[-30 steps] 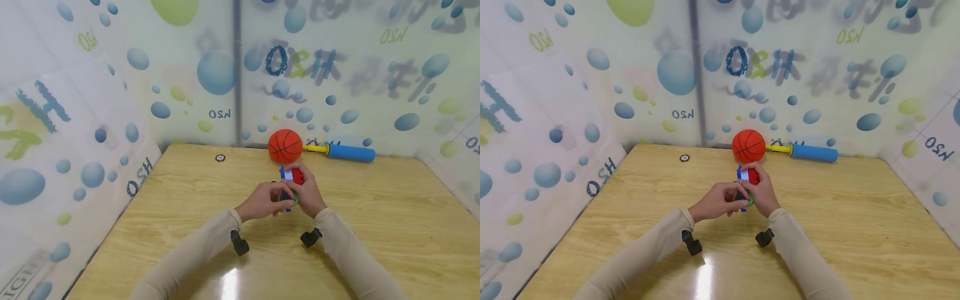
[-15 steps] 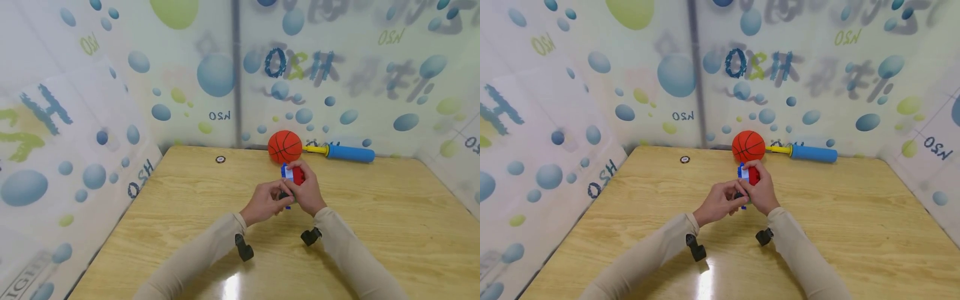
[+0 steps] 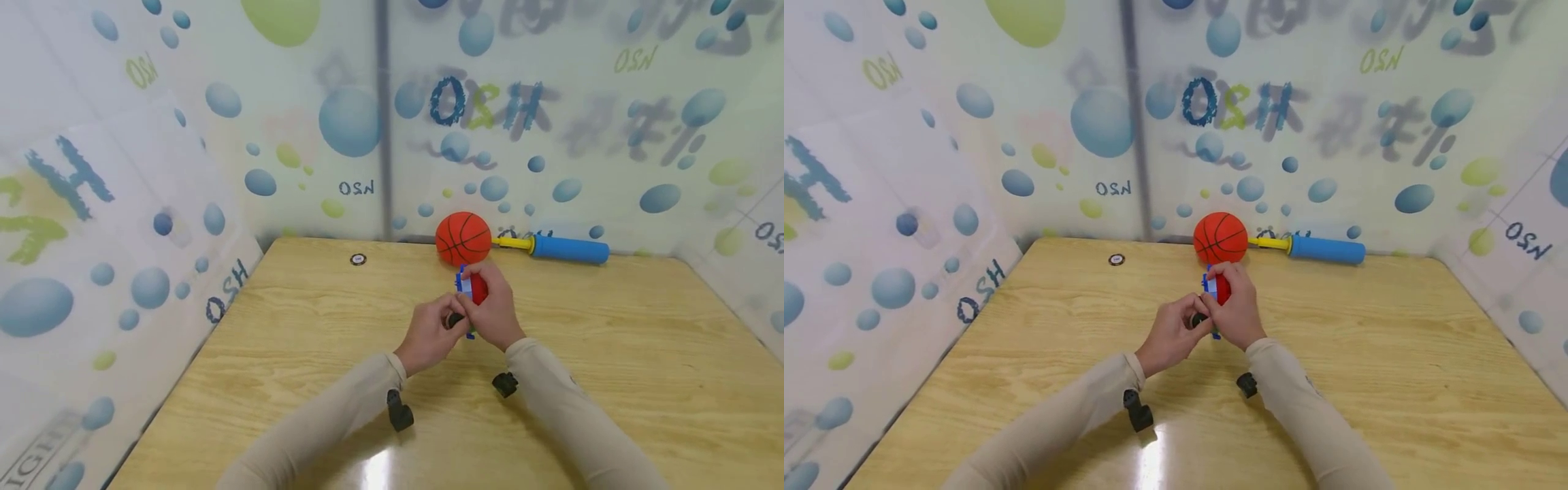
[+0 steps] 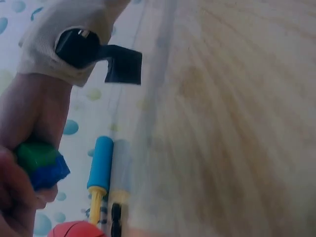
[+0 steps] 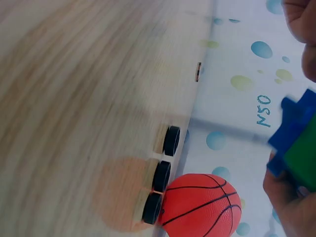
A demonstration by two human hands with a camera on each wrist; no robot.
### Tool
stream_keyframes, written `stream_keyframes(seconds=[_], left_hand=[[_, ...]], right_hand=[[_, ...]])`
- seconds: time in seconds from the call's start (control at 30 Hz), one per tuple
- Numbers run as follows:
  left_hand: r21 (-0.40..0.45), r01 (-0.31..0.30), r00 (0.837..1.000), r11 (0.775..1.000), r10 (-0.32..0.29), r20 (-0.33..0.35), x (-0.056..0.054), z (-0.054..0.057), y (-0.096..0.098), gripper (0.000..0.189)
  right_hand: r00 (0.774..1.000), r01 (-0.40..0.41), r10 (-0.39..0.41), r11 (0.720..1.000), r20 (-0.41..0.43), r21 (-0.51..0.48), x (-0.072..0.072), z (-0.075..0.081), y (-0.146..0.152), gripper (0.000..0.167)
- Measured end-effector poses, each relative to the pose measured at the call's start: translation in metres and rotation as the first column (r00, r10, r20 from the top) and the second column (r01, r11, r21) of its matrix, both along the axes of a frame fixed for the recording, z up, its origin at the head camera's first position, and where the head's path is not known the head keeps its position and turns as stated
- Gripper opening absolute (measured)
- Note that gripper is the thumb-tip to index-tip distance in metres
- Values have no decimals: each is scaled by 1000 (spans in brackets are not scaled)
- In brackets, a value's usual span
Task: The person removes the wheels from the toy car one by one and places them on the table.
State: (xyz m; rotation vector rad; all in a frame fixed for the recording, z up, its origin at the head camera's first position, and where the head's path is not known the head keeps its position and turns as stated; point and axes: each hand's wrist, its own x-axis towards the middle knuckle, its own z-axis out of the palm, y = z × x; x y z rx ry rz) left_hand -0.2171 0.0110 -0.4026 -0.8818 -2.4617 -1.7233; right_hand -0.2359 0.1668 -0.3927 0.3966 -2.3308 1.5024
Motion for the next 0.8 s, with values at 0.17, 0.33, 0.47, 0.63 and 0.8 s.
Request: stream_keyframes(seconds=[0.17, 0.33, 0.47, 0.63, 0.8], left_hand=[[-12, 63, 990, 998, -61, 124, -15, 5, -14, 16], [-36, 23, 956, 999, -12, 293, -38, 10, -44, 24], [-131, -11, 945, 991, 54, 323, -53, 8, -56, 30], [-301, -63, 946, 952, 153, 286, -67, -1, -57, 30], [-366, -87, 940, 926, 198, 279, -78, -7, -52, 20]], right_hand=[[989, 38, -30, 998, 147, -50, -3, 3, 10, 37], [976, -3, 14, 999, 215, -49, -5, 6, 25, 39], [965, -44, 62, 996, 255, -75, -3, 5, 31, 39], [956, -67, 88, 994, 279, -85, -1, 2, 33, 38], [956, -73, 89, 995, 281, -69, 0, 2, 33, 38]])
